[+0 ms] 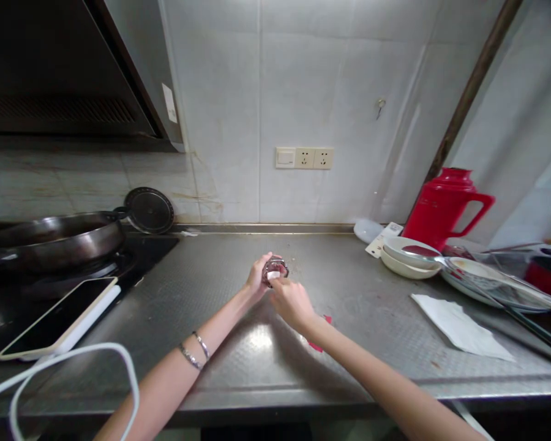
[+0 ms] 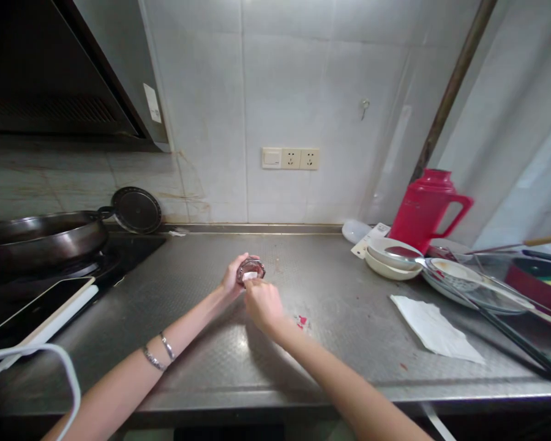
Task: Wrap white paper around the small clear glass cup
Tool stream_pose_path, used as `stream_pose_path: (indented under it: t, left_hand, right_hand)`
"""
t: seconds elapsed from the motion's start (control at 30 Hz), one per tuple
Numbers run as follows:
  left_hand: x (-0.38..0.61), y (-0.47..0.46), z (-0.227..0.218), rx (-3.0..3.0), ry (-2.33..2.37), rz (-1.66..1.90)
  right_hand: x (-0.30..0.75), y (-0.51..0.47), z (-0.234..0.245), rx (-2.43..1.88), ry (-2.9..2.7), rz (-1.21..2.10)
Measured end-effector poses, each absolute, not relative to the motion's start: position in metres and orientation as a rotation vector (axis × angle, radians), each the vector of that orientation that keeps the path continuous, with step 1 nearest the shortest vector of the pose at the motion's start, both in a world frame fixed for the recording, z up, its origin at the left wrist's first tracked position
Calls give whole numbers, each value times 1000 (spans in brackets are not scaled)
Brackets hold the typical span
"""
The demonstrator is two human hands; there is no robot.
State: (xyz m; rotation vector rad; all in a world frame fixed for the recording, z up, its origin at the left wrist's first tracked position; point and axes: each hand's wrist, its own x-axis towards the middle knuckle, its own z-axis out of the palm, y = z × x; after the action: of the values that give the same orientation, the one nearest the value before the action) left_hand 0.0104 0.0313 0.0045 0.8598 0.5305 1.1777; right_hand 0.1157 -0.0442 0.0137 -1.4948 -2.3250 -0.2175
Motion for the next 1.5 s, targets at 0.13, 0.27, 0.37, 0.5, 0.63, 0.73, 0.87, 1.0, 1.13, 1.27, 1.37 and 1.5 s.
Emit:
stream_pose_path:
  t: [0.13, 0.27, 0.37, 0.5, 0.63, 0.73, 0.87, 1.0, 1.13, 1.27, 1.37, 1.5]
  left_hand:
    - [9, 30, 5, 717, 485, 1253]
    - [6, 31, 4, 704, 364, 1202]
    - [-3, 34, 5, 723, 335, 983]
    - [-16, 43, 7, 751, 402, 750]
    - [-14, 46, 4, 809, 550, 715]
    - [-4, 42, 1, 829, 617, 849]
    - [6, 36, -3, 848, 582, 1012]
    - [12, 32, -8, 833, 535, 1135]
    - [16, 31, -14, 769, 568, 1170]
    - [17, 29, -12, 759, 567, 1133]
    - [15, 29, -8, 768, 554, 1072]
    - [11, 29, -2, 755, 559, 1048]
  right_hand:
    - [97, -39, 9, -1532, -2108, -61]
    - [108, -34, 8, -1431, -2236, -231]
    - [126, -32, 12, -1344, -2472, -415]
    - [149, -28, 19, -1000, -2725, -757]
    - [161, -23, 23, -810, -2828, -894]
    - [160, -23, 25, -895, -2819, -857]
    - [145, -32, 20, -1193, -2715, -500]
    - [123, -43, 16, -1521, -2393, -31]
    - [115, -42, 18, -1545, -2162, 239]
    - [128, -33, 19, -1407, -2255, 262]
    - [145, -29, 23, -1274, -2457, 168]
    - [165, -29, 34, -1023, -2707, -70]
